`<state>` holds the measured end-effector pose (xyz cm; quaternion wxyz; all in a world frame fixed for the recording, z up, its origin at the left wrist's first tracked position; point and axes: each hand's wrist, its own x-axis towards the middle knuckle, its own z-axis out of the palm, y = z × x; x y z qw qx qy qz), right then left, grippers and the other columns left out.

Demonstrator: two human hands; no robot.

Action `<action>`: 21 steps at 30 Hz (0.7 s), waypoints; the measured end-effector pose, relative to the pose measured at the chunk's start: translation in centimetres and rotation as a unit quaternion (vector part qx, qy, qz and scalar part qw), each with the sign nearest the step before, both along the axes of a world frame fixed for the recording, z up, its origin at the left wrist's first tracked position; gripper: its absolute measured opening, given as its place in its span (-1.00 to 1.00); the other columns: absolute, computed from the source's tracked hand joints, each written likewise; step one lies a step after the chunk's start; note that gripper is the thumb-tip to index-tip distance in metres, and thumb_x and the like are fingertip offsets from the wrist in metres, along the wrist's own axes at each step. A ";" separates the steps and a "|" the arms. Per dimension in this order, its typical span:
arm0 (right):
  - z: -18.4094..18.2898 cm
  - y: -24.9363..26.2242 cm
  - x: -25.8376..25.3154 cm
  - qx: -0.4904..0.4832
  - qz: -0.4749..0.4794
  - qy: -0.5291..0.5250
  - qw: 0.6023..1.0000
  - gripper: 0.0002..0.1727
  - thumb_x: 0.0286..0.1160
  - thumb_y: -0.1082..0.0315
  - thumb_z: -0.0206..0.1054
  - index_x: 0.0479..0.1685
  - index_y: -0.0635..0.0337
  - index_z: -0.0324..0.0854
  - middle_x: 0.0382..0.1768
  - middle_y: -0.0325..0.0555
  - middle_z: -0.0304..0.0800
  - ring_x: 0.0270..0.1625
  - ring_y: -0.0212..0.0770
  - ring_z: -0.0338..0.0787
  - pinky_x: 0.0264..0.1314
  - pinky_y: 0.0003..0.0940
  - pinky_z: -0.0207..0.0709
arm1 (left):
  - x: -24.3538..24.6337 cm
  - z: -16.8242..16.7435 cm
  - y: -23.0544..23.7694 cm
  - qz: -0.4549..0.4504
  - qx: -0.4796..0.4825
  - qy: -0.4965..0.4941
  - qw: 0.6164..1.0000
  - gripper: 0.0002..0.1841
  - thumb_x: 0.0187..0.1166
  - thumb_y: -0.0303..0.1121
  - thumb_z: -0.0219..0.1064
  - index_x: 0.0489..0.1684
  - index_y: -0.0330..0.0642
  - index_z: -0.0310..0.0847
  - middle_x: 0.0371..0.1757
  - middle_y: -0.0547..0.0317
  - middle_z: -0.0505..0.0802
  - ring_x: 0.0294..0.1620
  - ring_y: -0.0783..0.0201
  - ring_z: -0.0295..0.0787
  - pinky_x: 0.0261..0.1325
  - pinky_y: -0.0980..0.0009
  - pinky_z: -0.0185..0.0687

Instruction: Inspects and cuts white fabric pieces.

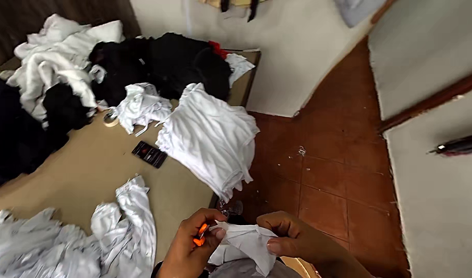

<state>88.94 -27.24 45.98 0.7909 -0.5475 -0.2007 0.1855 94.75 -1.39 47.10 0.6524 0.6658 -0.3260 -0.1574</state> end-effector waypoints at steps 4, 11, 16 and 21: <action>-0.3 -8.8 3.6 0.040 -0.054 0.025 0.997 -0.82 0.63 -0.04 0.33 -0.18 -0.23 0.68 -0.38 -0.69 0.71 -0.32 -0.81 0.64 -0.28 -0.85 0.48 | 5.7 -1.2 -9.5 -0.002 0.056 -0.047 0.997 -0.67 0.55 -0.31 0.46 0.17 -0.31 0.64 -0.21 0.27 0.85 -0.24 0.67 0.73 -0.13 0.69 0.69; 3.1 -27.1 7.1 0.056 -0.183 0.020 0.981 -0.77 0.67 -0.01 0.28 -0.17 -0.16 0.74 -0.34 -0.67 0.75 -0.24 -0.84 0.66 -0.18 -0.88 0.51 | 16.2 -1.3 -30.6 -0.001 0.051 -0.016 0.999 -0.80 0.40 -0.47 0.37 -0.09 -0.01 0.76 -0.23 0.50 0.89 -0.46 0.74 0.66 -0.43 0.75 0.57; 2.1 -38.3 8.2 0.035 -0.287 0.015 0.957 -0.78 0.68 0.04 0.28 -0.22 -0.12 0.75 -0.38 -0.65 0.72 -0.29 -0.84 0.62 -0.22 -0.87 0.48 | 21.9 -0.7 -45.2 -0.104 0.041 0.098 0.989 -0.56 0.44 -0.54 0.28 0.27 0.05 0.75 0.19 0.36 0.92 -0.56 0.65 0.61 -0.60 0.73 0.44; 1.2 -50.6 11.1 -0.054 -0.327 0.013 0.943 -0.74 0.72 0.06 0.23 -0.26 -0.03 0.68 -0.39 -0.59 0.69 -0.27 -0.79 0.61 -0.18 -0.81 0.49 | 24.6 -0.8 -61.0 -0.350 0.018 0.092 0.932 -0.45 0.58 -0.20 0.44 0.58 -0.11 0.55 0.24 0.32 0.89 -0.14 0.61 0.81 -0.12 0.65 0.74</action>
